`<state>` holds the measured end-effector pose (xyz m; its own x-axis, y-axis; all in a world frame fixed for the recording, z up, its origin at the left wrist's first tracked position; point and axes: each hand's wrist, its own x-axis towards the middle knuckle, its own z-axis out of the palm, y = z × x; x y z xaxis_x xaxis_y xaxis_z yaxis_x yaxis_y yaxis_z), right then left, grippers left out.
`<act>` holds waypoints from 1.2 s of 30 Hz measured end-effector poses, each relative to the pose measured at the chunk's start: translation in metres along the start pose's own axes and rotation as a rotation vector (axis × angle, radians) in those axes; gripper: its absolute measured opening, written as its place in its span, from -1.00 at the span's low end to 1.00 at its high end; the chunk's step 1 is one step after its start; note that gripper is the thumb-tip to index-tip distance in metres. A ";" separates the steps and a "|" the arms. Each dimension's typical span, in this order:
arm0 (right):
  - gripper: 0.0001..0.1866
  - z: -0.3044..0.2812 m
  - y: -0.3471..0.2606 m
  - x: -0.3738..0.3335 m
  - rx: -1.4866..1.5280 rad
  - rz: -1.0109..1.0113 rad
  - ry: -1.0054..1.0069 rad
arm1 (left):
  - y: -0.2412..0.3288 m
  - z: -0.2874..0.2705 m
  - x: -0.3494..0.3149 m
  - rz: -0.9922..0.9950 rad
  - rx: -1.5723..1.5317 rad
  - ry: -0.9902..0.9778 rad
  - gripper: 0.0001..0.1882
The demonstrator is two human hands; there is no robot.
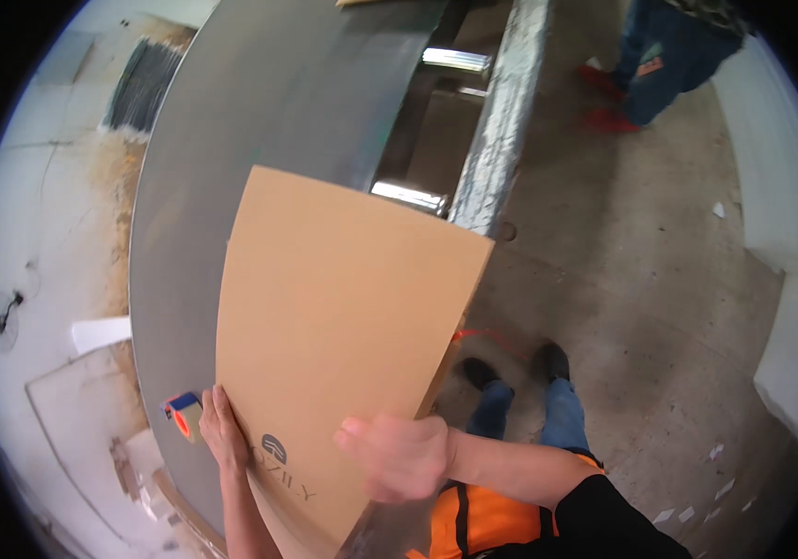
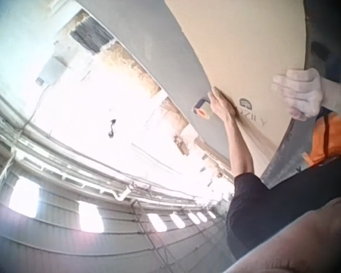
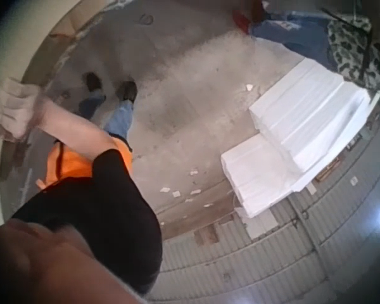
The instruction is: The person uses a tape dispenser to seal long cardboard boxes, inserts foam padding into a box, and pushes the packaged items along a roller conveyor.
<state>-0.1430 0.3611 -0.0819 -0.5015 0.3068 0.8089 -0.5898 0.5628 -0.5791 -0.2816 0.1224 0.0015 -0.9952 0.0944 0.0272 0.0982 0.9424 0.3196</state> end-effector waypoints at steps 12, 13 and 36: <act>-0.57 0.021 0.023 -0.005 0.136 -0.175 0.276 | 0.017 0.004 -0.011 -0.211 0.000 0.123 -0.42; -0.57 0.022 0.024 -0.006 0.064 -0.243 0.222 | 0.016 0.002 -0.014 -0.219 -0.022 0.130 -0.42; -0.64 -0.015 0.019 0.005 0.196 -0.194 -0.304 | 0.079 -0.003 -0.096 0.685 -0.009 -0.411 -0.07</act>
<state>-0.1474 0.3845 -0.0870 -0.5158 -0.0480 0.8554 -0.7865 0.4223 -0.4506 -0.1784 0.1869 0.0275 -0.6317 0.7641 -0.1308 0.6856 0.6294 0.3657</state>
